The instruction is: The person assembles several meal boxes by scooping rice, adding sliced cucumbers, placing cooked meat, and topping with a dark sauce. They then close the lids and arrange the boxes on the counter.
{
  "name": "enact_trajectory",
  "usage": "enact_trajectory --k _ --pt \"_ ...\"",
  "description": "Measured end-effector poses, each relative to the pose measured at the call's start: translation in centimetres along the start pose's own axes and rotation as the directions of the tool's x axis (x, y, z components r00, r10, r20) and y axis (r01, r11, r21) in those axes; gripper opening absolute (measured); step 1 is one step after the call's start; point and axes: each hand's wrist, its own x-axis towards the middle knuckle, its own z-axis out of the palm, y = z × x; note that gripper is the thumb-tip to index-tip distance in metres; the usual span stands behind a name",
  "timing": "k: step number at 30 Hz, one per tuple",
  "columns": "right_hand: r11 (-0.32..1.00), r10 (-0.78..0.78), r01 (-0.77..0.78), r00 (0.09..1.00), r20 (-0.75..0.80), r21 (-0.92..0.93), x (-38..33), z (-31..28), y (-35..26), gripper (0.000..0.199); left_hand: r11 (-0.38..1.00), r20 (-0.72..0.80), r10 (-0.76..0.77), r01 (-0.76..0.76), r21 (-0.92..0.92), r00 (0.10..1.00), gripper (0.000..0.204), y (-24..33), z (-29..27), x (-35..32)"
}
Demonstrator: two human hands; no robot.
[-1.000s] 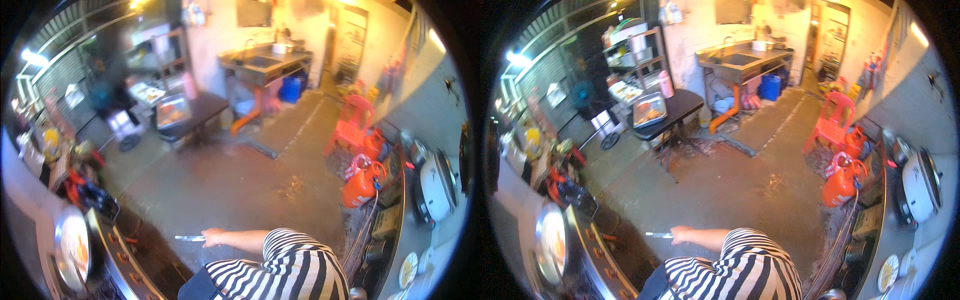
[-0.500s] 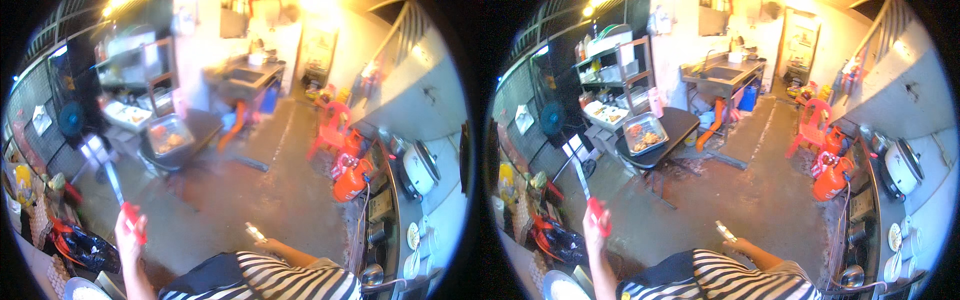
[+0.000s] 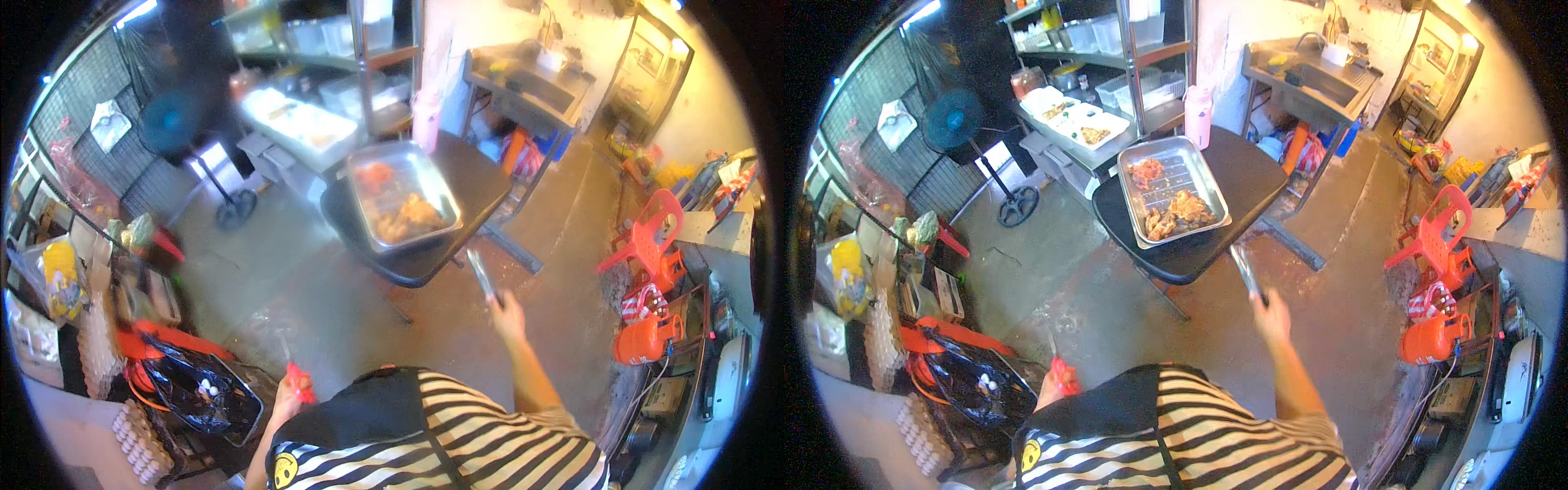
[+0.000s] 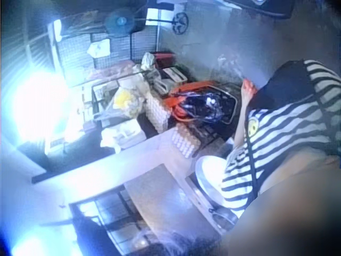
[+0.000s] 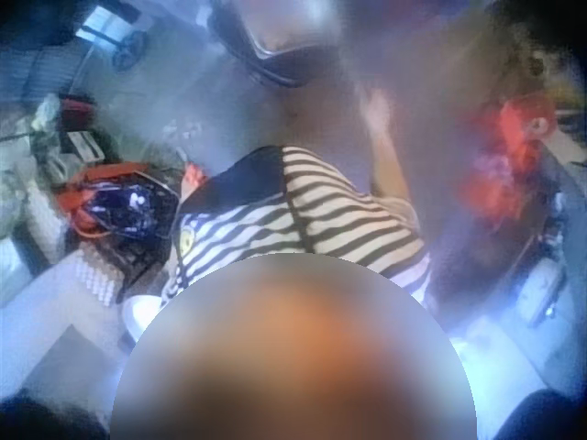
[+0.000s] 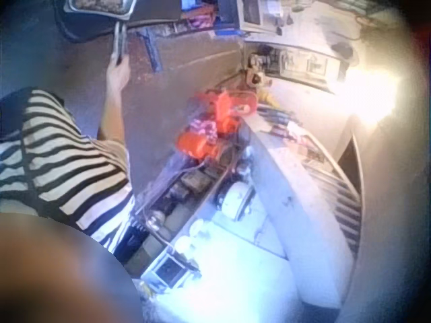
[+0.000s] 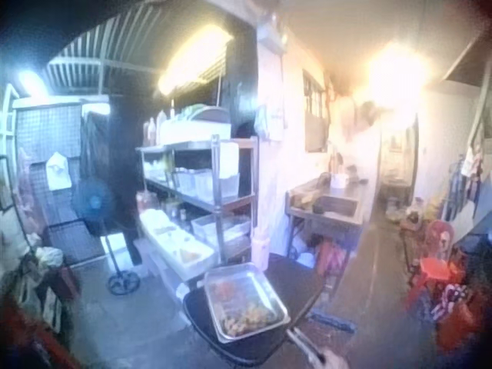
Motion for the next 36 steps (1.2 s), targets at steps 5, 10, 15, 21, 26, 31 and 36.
enact_trajectory --k 5,10,15,21,26,31,36 --pt "0.734 -0.323 0.286 0.945 0.053 -0.616 10.1 2.7 -10.8 0.039 0.966 -0.196 -0.206 0.168 -0.194 0.959 0.025 -2.8 -9.2 3.3" --pt "0.424 -0.362 0.339 0.914 0.186 -0.84 14.4 8.8 -13.4 0.035 0.966 -0.186 -0.221 0.188 -0.177 0.957 0.028 -0.1 -13.8 11.3" --pt "0.319 -0.303 0.304 0.93 0.207 -0.898 15.0 11.3 -14.3 0.021 0.999 -0.037 -0.051 0.052 0.01 0.998 0.031 7.5 -18.7 21.9" --pt "0.617 -0.026 -0.052 0.996 -0.086 -0.785 14.9 10.4 -17.9 0.024 0.928 0.308 0.063 -0.169 0.332 0.949 0.055 27.8 -14.6 32.3" --pt "0.899 0.293 -0.323 0.946 -0.14 -0.295 15.3 9.2 -15.0 0.026 0.916 0.594 0.068 -0.286 0.281 0.801 0.058 32.5 -4.5 36.1" --pt "0.91 0.37 -0.329 0.919 -0.138 0.252 15.3 9.0 -17.3 0.023 0.799 0.801 -0.174 -0.393 0.455 0.573 0.051 36.9 6.1 36.3" --pt "0.781 0.379 -0.317 0.925 -0.005 0.537 16.2 10.9 -21.7 0.023 0.73 0.898 -0.296 -0.53 0.433 0.326 0.054 37.2 12.7 39.0"
